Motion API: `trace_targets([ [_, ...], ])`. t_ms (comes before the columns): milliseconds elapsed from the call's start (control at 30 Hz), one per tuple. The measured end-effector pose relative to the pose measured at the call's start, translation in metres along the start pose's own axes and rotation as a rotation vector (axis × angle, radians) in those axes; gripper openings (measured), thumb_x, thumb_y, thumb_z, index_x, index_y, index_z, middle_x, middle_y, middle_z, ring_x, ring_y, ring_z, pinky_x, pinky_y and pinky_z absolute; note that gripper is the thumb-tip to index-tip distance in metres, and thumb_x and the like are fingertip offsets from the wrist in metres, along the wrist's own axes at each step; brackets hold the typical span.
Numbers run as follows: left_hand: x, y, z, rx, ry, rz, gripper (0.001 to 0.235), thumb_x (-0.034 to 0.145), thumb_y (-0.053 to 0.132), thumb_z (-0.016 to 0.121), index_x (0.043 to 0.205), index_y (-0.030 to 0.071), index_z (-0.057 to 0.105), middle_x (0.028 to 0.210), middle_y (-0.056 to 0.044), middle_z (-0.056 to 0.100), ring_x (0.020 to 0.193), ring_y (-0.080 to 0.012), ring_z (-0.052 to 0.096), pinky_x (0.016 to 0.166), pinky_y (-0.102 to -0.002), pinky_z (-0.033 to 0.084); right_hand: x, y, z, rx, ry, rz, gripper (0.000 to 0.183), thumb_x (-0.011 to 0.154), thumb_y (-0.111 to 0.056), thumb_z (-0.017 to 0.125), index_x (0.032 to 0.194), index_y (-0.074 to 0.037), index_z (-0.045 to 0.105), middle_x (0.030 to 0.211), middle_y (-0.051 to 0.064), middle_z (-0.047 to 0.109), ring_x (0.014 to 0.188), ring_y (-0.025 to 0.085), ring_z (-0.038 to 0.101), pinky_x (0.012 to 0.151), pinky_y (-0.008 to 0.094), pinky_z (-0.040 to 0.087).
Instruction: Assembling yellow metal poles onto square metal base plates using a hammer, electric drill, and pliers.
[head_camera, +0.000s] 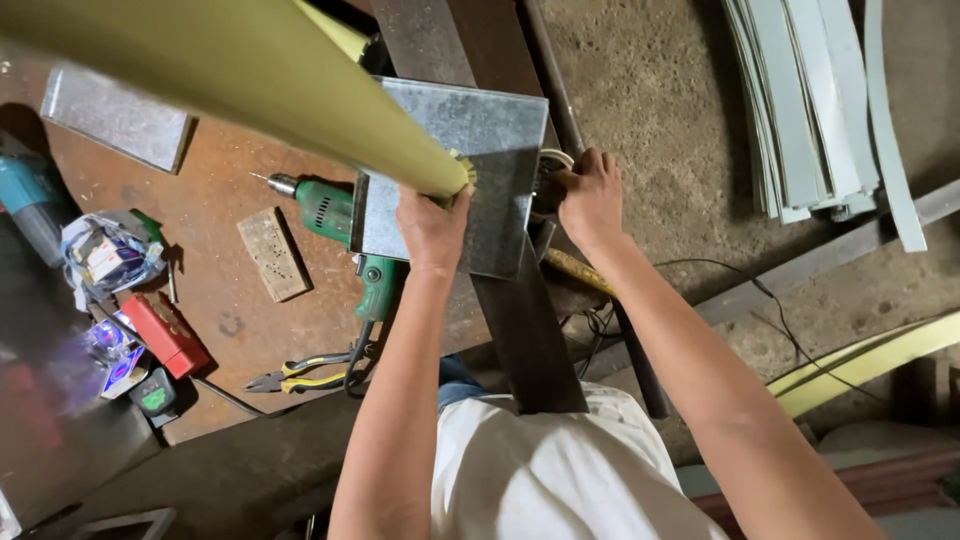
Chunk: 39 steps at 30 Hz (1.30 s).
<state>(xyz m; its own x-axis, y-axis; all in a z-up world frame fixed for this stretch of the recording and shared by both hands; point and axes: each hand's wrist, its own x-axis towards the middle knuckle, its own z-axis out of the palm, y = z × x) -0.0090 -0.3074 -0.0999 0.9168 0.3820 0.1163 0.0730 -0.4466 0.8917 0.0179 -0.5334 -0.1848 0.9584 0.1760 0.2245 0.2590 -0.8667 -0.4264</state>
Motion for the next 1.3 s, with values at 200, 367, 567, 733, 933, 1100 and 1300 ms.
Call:
trace_targets([
  [200,0.000,-0.013,-0.001,0.025,-0.012,-0.018,0.056,0.077,0.009,0.089,0.123,0.005,0.059,0.107,-0.013,0.078,0.097,-0.0299,0.077,0.086,-0.038,0.060,-0.002,-0.001,0.003,0.026,0.055,-0.062,0.013,0.089,-0.013,0.072,0.100,-0.008,0.078,0.113,0.014,0.062,0.107,0.034,0.052,0.097,0.045,0.045],
  [367,0.001,-0.013,-0.002,0.074,-0.015,-0.018,0.061,0.077,0.013,0.090,0.126,0.006,0.055,0.107,-0.015,0.077,0.097,-0.0348,0.075,0.085,-0.041,0.059,-0.001,0.002,-0.003,0.061,-0.055,-0.010,0.017,0.087,-0.012,0.072,0.101,-0.005,0.075,0.114,0.017,0.062,0.109,0.039,0.052,0.098,0.049,0.044],
  [567,0.003,-0.002,-0.004,0.100,-0.001,-0.038,0.074,0.074,0.015,0.089,0.133,0.006,0.045,0.107,-0.019,0.074,0.099,-0.0416,0.071,0.084,-0.046,0.057,0.007,-0.021,-0.046,0.249,-0.090,0.162,0.016,0.091,-0.011,0.071,0.105,-0.005,0.073,0.112,0.016,0.070,0.103,0.033,0.065,0.094,0.043,0.054],
  [733,0.004,-0.012,0.000,0.196,-0.027,-0.085,0.073,0.076,0.021,0.089,0.129,0.006,0.041,0.106,-0.023,0.073,0.100,-0.0476,0.067,0.083,-0.052,0.054,0.028,-0.065,-0.059,0.528,0.040,0.096,0.020,0.092,-0.013,0.074,0.109,-0.002,0.071,0.099,0.014,0.076,0.086,0.024,0.076,0.078,0.035,0.061],
  [933,0.004,-0.011,-0.002,0.237,-0.039,-0.063,0.065,0.083,0.025,0.084,0.127,0.006,0.040,0.103,-0.024,0.073,0.099,-0.0488,0.067,0.082,-0.054,0.053,0.049,-0.086,-0.017,0.256,0.079,-0.303,0.007,0.088,-0.011,0.081,0.092,-0.010,0.075,0.098,0.008,0.075,0.096,0.029,0.069,0.089,0.042,0.055],
  [1100,0.003,-0.005,-0.005,0.170,-0.021,-0.062,0.063,0.082,0.022,0.082,0.129,0.008,0.043,0.103,-0.022,0.074,0.099,-0.0470,0.068,0.082,-0.052,0.054,0.045,-0.087,-0.020,0.323,0.129,-0.432,0.014,0.086,-0.007,0.080,0.100,-0.009,0.076,0.104,0.004,0.069,0.102,0.028,0.062,0.096,0.042,0.049],
  [1300,0.004,-0.005,-0.004,0.185,-0.033,-0.091,0.063,0.081,0.023,0.083,0.128,0.008,0.044,0.103,-0.021,0.074,0.099,-0.0467,0.068,0.081,-0.051,0.054,0.042,-0.090,-0.036,0.191,0.053,-0.461,0.029,0.074,-0.004,0.079,0.101,-0.015,0.078,0.108,0.004,0.069,0.106,0.030,0.060,0.099,0.042,0.050],
])
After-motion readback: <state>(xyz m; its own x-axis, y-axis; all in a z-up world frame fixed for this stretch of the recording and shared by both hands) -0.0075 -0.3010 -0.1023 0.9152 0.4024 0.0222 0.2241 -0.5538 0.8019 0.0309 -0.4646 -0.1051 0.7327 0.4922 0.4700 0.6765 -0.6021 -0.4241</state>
